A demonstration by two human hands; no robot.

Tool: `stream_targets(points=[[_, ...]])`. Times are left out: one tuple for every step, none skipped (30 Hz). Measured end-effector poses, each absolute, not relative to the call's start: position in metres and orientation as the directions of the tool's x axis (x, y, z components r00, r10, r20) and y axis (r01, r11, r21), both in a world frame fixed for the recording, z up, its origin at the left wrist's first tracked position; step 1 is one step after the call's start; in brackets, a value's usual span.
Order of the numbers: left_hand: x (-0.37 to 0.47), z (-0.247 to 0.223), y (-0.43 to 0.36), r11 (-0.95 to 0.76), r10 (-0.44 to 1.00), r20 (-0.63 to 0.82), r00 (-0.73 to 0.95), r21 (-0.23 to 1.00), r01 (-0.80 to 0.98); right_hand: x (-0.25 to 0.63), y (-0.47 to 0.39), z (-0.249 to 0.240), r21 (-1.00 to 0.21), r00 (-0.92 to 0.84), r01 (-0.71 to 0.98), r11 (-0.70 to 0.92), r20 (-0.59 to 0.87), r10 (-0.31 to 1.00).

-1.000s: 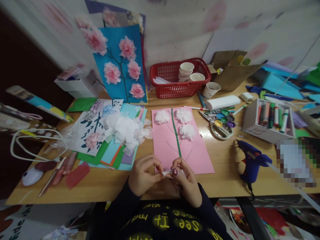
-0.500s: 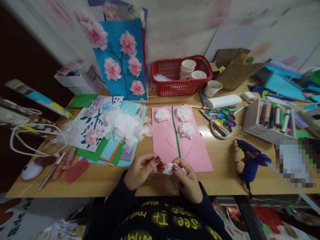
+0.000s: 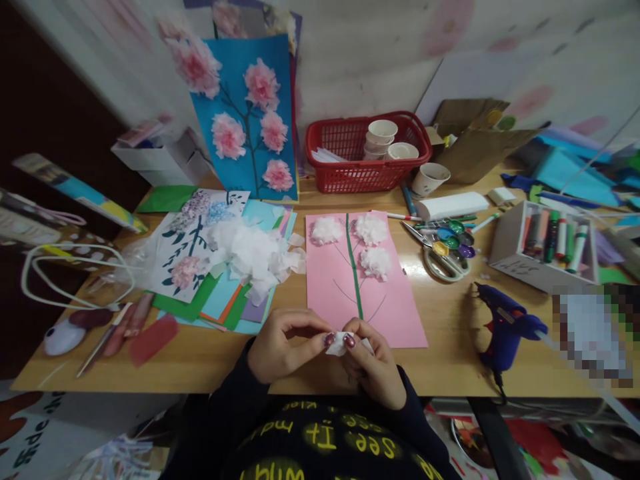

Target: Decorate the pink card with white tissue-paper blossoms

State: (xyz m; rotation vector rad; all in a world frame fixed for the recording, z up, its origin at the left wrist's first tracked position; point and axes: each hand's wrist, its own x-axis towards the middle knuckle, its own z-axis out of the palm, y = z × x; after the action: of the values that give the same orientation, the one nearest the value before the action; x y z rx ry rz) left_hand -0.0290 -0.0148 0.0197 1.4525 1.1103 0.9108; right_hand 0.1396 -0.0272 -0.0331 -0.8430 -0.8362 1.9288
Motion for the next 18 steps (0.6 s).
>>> stream_targets(points=[[-0.0292, 0.0195, -0.0147, -0.028, 0.959, -0.021, 0.282, 0.985, 0.168, 0.1394, -0.0269, -0.0324, -0.802, -0.411, -0.426, -0.418, -0.240, 0.879], [-0.0292, 0.0194, -0.0144, -0.031, 0.960, -0.019, 0.281, 0.985, 0.172, 0.1393, -0.0268, -0.0321, -0.803, -0.411, -0.422, -0.421, -0.245, 0.878], [-0.0291, 0.0193, -0.0141, -0.035, 0.960, -0.016, 0.278, 0.984, 0.177, 0.1394, -0.0267, -0.0321, -0.804, -0.410, -0.418, -0.423, -0.248, 0.878], [-0.0289, 0.0192, -0.0138, -0.039, 0.961, -0.013, 0.276, 0.983, 0.180, 0.1397, -0.0266, -0.0324, -0.805, -0.410, -0.416, -0.424, -0.250, 0.877], [-0.0286, 0.0193, -0.0134, -0.043, 0.961, -0.009, 0.276, 0.982, 0.182, 0.1401, -0.0267, -0.0328, -0.805, -0.411, -0.416, -0.423, -0.249, 0.877], [-0.0284, 0.0193, -0.0131, -0.047, 0.962, -0.005, 0.274, 0.982, 0.181, 0.1405, -0.0267, -0.0335, -0.804, -0.415, -0.419, -0.423, -0.245, 0.876], [-0.0281, 0.0193, -0.0129, -0.048, 0.962, -0.003, 0.272, 0.982, 0.182, 0.1409, -0.0267, -0.0342, -0.803, -0.418, -0.421, -0.422, -0.242, 0.876], [-0.0278, 0.0192, -0.0128, -0.048, 0.963, -0.003, 0.269, 0.982, 0.183, 0.1411, -0.0267, -0.0349, -0.803, -0.421, -0.421, -0.421, -0.238, 0.875], [-0.0277, 0.0190, -0.0128, -0.048, 0.964, -0.004, 0.268, 0.981, 0.188, 0.1409, -0.0267, -0.0354, -0.805, -0.423, -0.419, -0.419, -0.235, 0.875], [-0.0276, 0.0186, -0.0130, -0.047, 0.964, -0.006, 0.265, 0.980, 0.194, 0.1405, -0.0267, -0.0357, -0.809, -0.422, -0.414, -0.417, -0.236, 0.876], [-0.0275, 0.0180, -0.0132, -0.046, 0.965, -0.009, 0.261, 0.978, 0.204, 0.1396, -0.0267, -0.0355, -0.816, -0.411, -0.407, -0.411, -0.239, 0.880], [-0.0274, 0.0172, -0.0134, -0.044, 0.967, -0.012, 0.253, 0.976, 0.215, 0.1384, -0.0267, -0.0350, -0.825, -0.385, -0.400, -0.399, -0.244, 0.890], [-0.0273, 0.0162, -0.0137, -0.043, 0.971, -0.013, 0.239, 0.973, 0.228, 0.1371, -0.0269, -0.0340, -0.840, -0.340, -0.390, -0.377, -0.249, 0.907], [-0.0272, 0.0152, -0.0140, -0.048, 0.976, -0.006, 0.216, 0.969, 0.243, 0.1357, -0.0272, -0.0327, -0.859, -0.281, -0.380, -0.345, -0.248, 0.927], [-0.0269, 0.0141, -0.0141, -0.056, 0.983, 0.007, 0.185, 0.963, 0.262, 0.1345, -0.0276, -0.0313, -0.880, -0.213, -0.363, -0.306, -0.242, 0.947], [-0.0264, 0.0131, -0.0141, -0.073, 0.988, 0.030, 0.150, 0.954, 0.289, 0.1336, -0.0282, -0.0298, -0.905, -0.148, -0.333, -0.264, -0.226, 0.963], [-0.0257, 0.0123, -0.0140, -0.099, 0.991, 0.065, 0.115, 0.941, 0.324, 0.1331, -0.0288, -0.0286, -0.932, -0.101, -0.287, -0.222, -0.201, 0.974], [-0.0248, 0.0116, -0.0139, -0.133, 0.990, 0.106, 0.092, 0.922, 0.364, 0.1331, -0.0295, -0.0277, -0.956, -0.073, -0.230, -0.183, -0.171, 0.983]])
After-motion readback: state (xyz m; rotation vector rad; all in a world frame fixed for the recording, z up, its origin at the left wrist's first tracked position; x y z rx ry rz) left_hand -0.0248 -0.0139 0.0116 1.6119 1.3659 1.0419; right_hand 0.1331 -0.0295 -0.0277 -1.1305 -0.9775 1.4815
